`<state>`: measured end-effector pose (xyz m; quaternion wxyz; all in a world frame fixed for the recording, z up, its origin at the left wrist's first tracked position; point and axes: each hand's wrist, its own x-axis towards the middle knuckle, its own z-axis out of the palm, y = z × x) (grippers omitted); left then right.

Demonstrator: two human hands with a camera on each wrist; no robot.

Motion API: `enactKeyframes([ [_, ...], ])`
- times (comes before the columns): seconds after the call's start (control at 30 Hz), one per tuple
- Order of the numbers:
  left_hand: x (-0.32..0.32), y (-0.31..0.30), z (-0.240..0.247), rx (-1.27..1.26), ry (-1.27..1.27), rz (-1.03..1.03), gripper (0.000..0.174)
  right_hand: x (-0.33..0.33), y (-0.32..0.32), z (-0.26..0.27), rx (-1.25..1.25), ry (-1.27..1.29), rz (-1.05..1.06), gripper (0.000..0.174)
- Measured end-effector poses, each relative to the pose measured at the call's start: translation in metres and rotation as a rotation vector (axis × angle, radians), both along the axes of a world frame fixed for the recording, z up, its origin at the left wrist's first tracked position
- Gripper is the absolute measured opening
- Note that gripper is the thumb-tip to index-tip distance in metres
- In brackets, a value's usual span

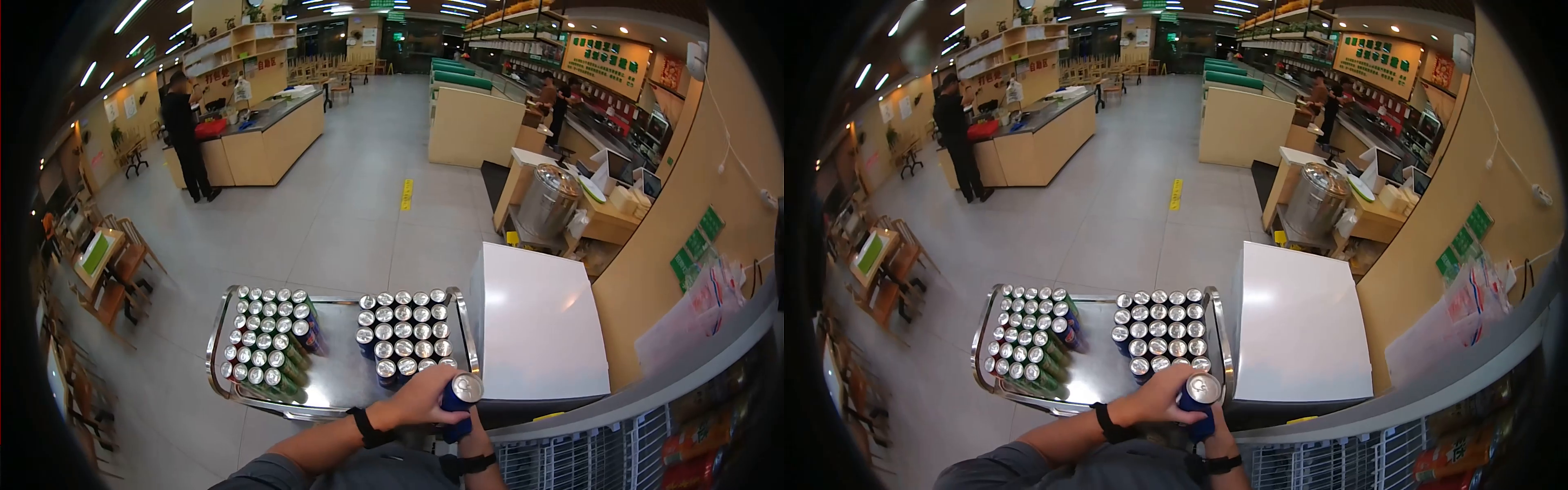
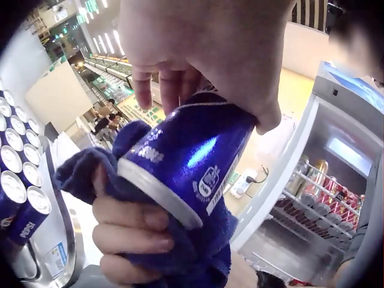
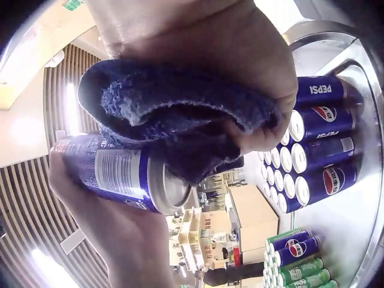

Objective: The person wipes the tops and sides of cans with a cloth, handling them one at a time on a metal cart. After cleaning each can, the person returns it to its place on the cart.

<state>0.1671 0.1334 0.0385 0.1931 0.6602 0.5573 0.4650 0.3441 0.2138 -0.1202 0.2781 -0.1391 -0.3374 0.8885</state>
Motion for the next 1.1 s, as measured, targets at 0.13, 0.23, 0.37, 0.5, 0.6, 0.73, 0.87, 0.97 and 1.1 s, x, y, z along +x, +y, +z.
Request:
enactKeyframes([
  [0.13, -0.019, -0.01, -0.005, -0.1, -0.186, 0.003, 0.073, -0.025, -0.001, 0.04, -0.112, -0.042, 0.041, 0.046],
  [0.23, -0.036, -0.028, -0.004, -0.115, -0.245, 0.05, 0.071, -0.04, -0.002, 0.052, -0.178, -0.316, -0.016, 0.04],
  [0.37, -0.061, -0.059, -0.009, -0.169, -0.238, 0.168, 0.071, -0.06, -0.009, 0.051, 0.108, -0.448, -0.092, 0.042],
  [0.5, -0.092, -0.095, -0.01, -0.184, -0.231, 0.33, 0.067, -0.071, -0.012, 0.063, 0.435, -0.562, -0.059, 0.036],
  [0.6, -0.118, -0.122, -0.031, -0.188, -0.105, 0.582, 0.066, -0.072, -0.013, 0.051, 0.444, -0.566, -0.057, 0.032],
  [0.73, -0.15, -0.146, -0.082, -0.334, 0.035, 0.942, 0.059, -0.067, -0.022, 0.052, 0.417, -0.616, -0.038, 0.031],
  [0.87, -0.183, -0.161, -0.135, -0.272, 0.066, 1.061, 0.058, -0.055, -0.017, 0.029, 0.45, -0.662, -0.055, 0.033],
  [0.97, -0.206, -0.162, -0.165, -0.361, 0.225, 1.121, 0.059, -0.059, -0.023, 0.055, 0.48, -0.685, -0.076, 0.032],
  [1.1, -0.231, -0.163, -0.178, -0.507, 0.436, 1.116, 0.064, -0.062, -0.023, 0.067, 0.514, -0.753, -0.072, 0.03],
])
